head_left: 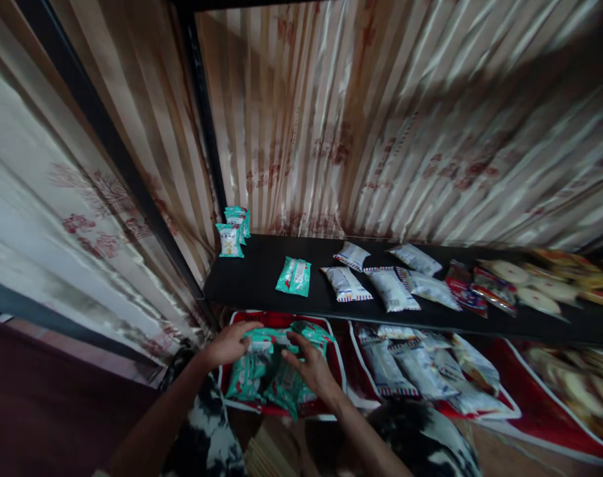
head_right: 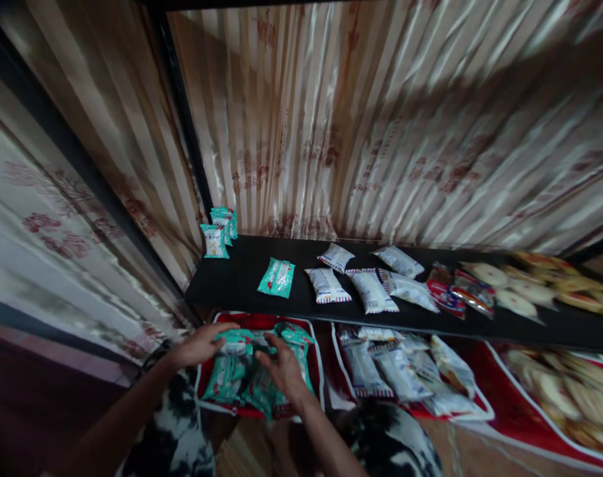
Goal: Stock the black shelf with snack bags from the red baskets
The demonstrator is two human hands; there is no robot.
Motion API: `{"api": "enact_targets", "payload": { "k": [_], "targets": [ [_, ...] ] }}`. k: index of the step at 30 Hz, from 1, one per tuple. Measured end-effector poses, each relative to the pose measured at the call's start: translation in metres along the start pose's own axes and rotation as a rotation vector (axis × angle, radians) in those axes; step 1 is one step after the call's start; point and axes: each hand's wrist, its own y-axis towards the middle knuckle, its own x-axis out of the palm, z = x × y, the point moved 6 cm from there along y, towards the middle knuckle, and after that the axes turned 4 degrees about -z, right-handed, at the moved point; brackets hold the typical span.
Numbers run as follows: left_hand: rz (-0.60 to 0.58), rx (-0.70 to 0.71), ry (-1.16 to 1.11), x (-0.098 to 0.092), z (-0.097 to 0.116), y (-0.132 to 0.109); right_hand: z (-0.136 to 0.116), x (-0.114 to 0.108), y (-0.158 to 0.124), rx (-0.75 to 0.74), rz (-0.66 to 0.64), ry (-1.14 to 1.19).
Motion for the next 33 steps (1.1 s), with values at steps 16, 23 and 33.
{"api": "enact_targets", "payload": {
  "k": [16, 23, 33],
  "targets": [
    [-0.039, 0.027, -0.447, -0.047, 0.048, 0.013, -0.067, -0.004, 0.015, -0.111, -0.105, 0.011],
    [0.018, 0.058, -0.403, -0.048, 0.039, 0.049, -0.078, -0.002, 0.060, -0.132, -0.151, 0.098],
    [0.718, 0.108, -0.338, -0.066, -0.003, 0.071, -0.085, 0.011, 0.160, -0.103, 0.072, -0.084]
  ]
}}
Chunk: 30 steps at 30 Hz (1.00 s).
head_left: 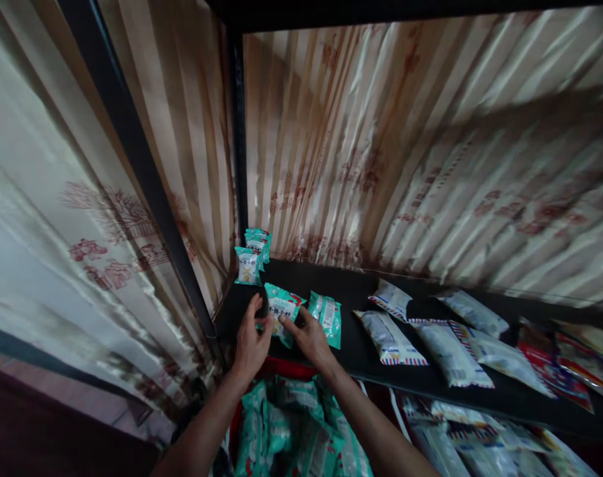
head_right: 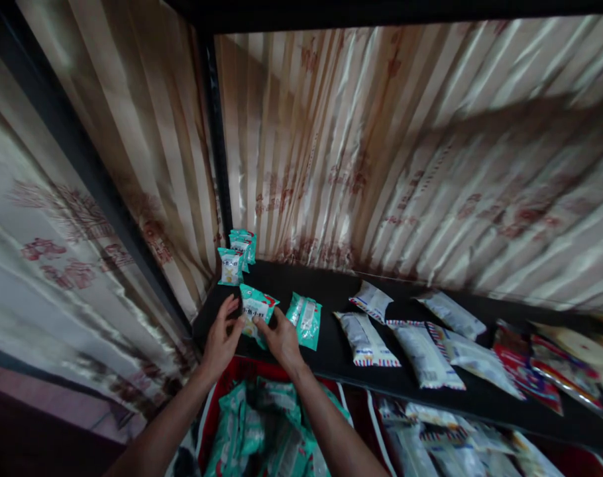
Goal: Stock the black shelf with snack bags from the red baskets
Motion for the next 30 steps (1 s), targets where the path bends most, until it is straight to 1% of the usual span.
{"api": "enact_targets", "payload": {
  "k": [1, 4, 9, 14, 20, 22, 25, 30],
  "targets": [
    [0.036, 0.001, 0.026, 0.000, -0.004, 0.000, -0.003, 0.005, 0.009, -0.008, 0.003, -0.017],
    [0.094, 0.007, 0.104, 0.002, -0.014, 0.003, -0.011, 0.022, 0.035, -0.038, -0.002, -0.082],
    [0.207, 0.023, 0.238, -0.001, -0.030, 0.023, -0.017, 0.050, 0.071, -0.057, -0.012, -0.181],
    [0.248, 0.068, 0.323, -0.008, -0.051, 0.041, -0.020, 0.071, 0.097, -0.030, -0.018, -0.204],
    [0.287, 0.119, 0.374, -0.017, -0.074, 0.051, -0.019, 0.088, 0.113, 0.001, -0.060, -0.240],
    [0.298, 0.112, 0.379, -0.019, -0.077, 0.056, -0.017, 0.092, 0.115, 0.004, -0.049, -0.257],
    [0.285, 0.070, 0.374, -0.020, -0.081, 0.063, -0.017, 0.095, 0.118, -0.017, -0.033, -0.245],
    [0.314, 0.056, 0.317, -0.024, -0.084, 0.065, -0.018, 0.101, 0.119, -0.050, -0.036, -0.233]
  ]
}}
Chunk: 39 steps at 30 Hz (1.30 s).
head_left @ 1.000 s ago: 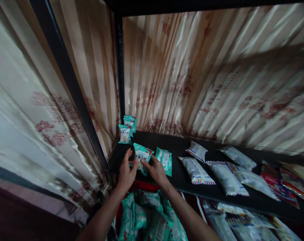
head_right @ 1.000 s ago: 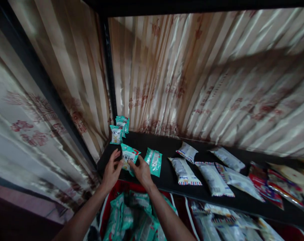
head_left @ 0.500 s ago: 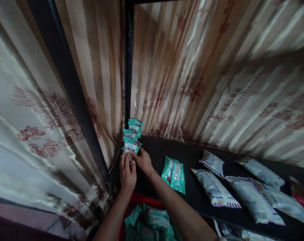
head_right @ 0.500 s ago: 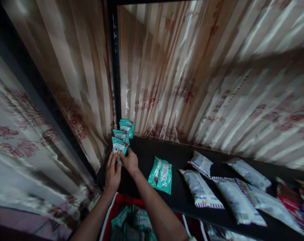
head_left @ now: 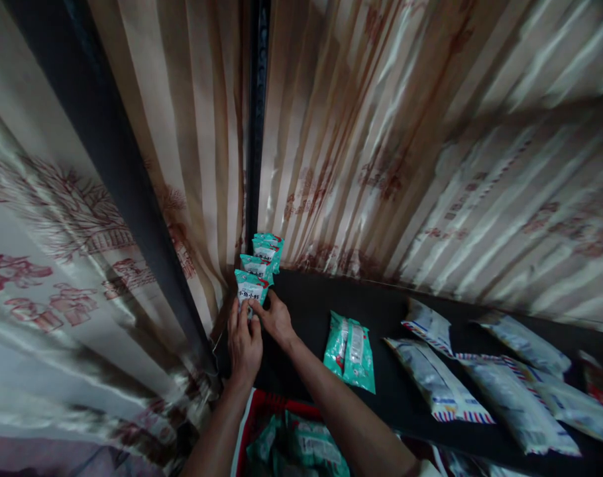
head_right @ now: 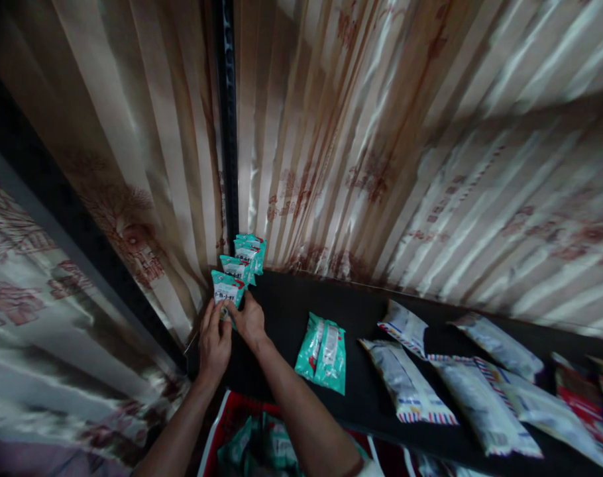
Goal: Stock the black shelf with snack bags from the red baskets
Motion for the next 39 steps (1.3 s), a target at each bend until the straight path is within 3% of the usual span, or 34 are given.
{"api": "enact_targets", "payload": {
  "k": [10, 15, 23, 27, 32, 36, 39],
  "targets": [
    [0.003, -0.059, 0.040, 0.001, -0.005, 0.004, 0.010, 0.012, -0.005, -0.056, 0.109, 0.066],
    [0.014, -0.038, 0.008, 0.004, -0.007, 0.004, 0.016, 0.016, -0.003, -0.026, 0.099, 0.057],
    [0.037, -0.012, -0.024, 0.003, -0.006, -0.003, 0.017, 0.006, -0.023, -0.097, 0.135, 0.161],
    [0.074, 0.025, -0.002, -0.007, 0.003, -0.007, 0.020, -0.011, -0.059, -0.124, 0.154, 0.207],
    [0.084, 0.120, 0.038, -0.029, 0.034, -0.031, 0.034, -0.036, -0.133, -0.104, 0.143, 0.222],
    [-0.121, 0.199, -0.021, -0.031, 0.064, -0.069, 0.063, -0.053, -0.201, -0.037, 0.126, 0.173],
    [-0.387, 0.217, -0.073, -0.014, 0.080, -0.109, 0.095, -0.070, -0.249, 0.062, 0.175, 0.121]
  ]
}}
